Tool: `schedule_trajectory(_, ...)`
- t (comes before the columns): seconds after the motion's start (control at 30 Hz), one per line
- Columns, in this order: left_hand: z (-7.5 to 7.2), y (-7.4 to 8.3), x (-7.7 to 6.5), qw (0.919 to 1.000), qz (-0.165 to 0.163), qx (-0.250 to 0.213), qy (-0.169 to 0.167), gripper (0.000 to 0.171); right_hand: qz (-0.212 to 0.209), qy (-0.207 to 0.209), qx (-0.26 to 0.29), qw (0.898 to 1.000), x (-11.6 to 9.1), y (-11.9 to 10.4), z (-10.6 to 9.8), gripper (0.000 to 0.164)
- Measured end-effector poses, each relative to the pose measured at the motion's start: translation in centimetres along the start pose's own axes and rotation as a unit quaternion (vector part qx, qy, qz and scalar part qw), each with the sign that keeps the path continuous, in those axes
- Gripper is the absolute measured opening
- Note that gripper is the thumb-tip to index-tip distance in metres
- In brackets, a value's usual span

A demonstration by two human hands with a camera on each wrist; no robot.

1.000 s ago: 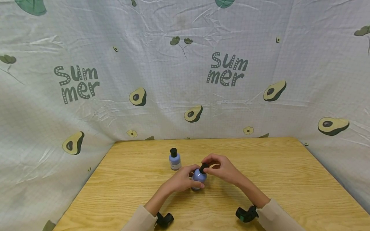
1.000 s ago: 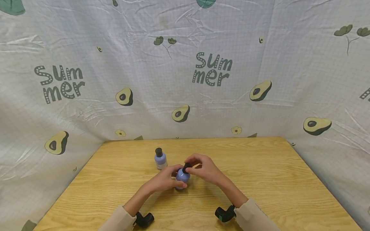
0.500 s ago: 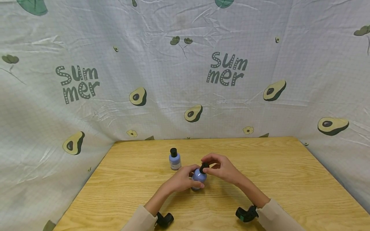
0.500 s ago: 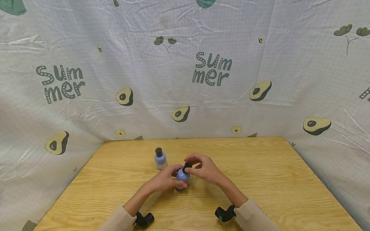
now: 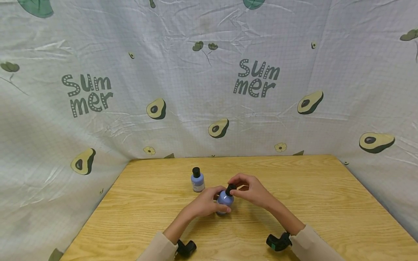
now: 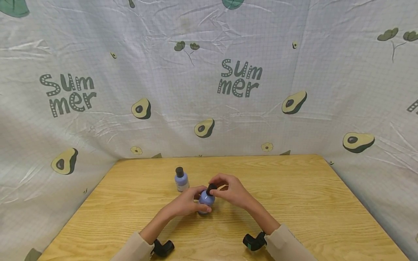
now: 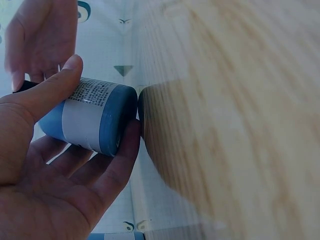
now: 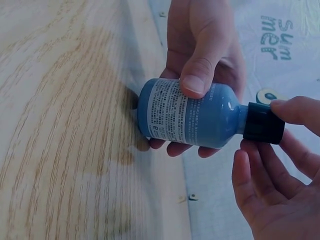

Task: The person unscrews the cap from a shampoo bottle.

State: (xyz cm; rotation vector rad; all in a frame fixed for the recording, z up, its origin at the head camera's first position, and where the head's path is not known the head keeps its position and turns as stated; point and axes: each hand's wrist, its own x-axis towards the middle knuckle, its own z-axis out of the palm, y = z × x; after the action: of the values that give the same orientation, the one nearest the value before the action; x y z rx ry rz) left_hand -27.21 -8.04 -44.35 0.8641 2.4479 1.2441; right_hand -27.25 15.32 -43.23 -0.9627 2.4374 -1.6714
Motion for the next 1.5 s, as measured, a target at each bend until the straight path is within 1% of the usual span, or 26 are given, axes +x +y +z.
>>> schedule_trajectory(0.2, -0.02, 0.06, -0.03, 1.0, -0.002, 0.002, 0.005, 0.051, -0.012, -0.017, 0.009, 1.0, 0.0, -0.22, -0.04, 0.028)
schedule_trajectory(0.37, 0.0, 0.07, -0.02, 1.0, -0.003, -0.002, 0.005, 0.049, -0.025, -0.016, 0.006, 1.0, 0.0, -0.06, -0.08, 0.03)
schedule_trajectory(0.73, 0.03, 0.16, -0.07, 1.0, -0.008, -0.003, 0.0, 0.05, 0.001, 0.01, -0.004, 1.0, -0.04, 0.05, 0.13, 0.029)
schedule_trajectory(0.93, 0.07, 0.16, -0.06, 1.0, -0.006, 0.001, 0.004, 0.05, -0.003, 0.0, 0.004, 1.0, -0.07, -0.04, 0.09, 0.027)
schedule_trajectory(1.27, 0.09, 0.1, -0.02, 1.0, -0.005, -0.001, 0.008, 0.05, -0.025, -0.024, 0.004, 0.999, -0.01, 0.06, -0.15, 0.033)
schedule_trajectory(1.4, 0.1, 0.04, 0.04, 1.0, -0.006, 0.0, 0.007, 0.049, -0.019, -0.018, -0.001, 1.0, 0.01, 0.12, -0.15, 0.033)
schedule_trajectory(1.5, 0.09, 0.02, 0.06, 1.0, -0.006, 0.002, 0.006, 0.049, -0.006, -0.003, -0.007, 1.0, -0.02, 0.14, -0.1, 0.032)
